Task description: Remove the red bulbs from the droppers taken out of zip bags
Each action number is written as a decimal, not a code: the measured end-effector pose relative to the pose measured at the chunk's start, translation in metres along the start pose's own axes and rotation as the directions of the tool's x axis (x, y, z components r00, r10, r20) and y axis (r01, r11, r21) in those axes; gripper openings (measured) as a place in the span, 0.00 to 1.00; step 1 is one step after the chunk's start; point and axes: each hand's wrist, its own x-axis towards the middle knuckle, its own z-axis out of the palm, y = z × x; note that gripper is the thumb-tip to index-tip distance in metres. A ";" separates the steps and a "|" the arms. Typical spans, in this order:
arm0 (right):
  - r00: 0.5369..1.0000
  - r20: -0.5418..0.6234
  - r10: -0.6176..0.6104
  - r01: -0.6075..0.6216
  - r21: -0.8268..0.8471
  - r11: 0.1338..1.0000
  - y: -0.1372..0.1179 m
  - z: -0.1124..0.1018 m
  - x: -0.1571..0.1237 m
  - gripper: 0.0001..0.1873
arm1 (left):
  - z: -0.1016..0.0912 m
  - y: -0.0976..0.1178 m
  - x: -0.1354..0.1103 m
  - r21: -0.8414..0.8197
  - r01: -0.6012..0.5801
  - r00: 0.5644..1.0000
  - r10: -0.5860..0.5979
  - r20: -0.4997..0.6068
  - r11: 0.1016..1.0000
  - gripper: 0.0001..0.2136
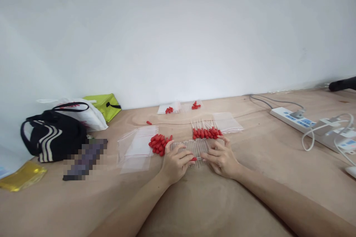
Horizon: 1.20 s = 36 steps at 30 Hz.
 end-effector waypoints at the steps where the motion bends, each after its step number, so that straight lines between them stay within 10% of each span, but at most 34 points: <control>1: 1.000 -0.002 -0.004 0.004 -0.010 1.000 -0.001 -0.001 0.000 0.10 | -0.001 0.001 -0.001 0.015 -0.004 1.000 0.004 0.002 1.000 0.07; 28: 0.999 -0.010 -0.042 0.042 0.061 0.997 -0.002 -0.008 -0.005 0.07 | -0.013 0.006 -0.010 -0.016 -0.038 0.999 0.037 -0.018 0.999 0.09; 36: 0.965 -0.032 0.260 -0.259 0.024 0.965 0.017 -0.014 -0.013 0.10 | -0.034 -0.023 -0.038 0.002 0.082 0.989 -0.082 -0.119 0.997 0.06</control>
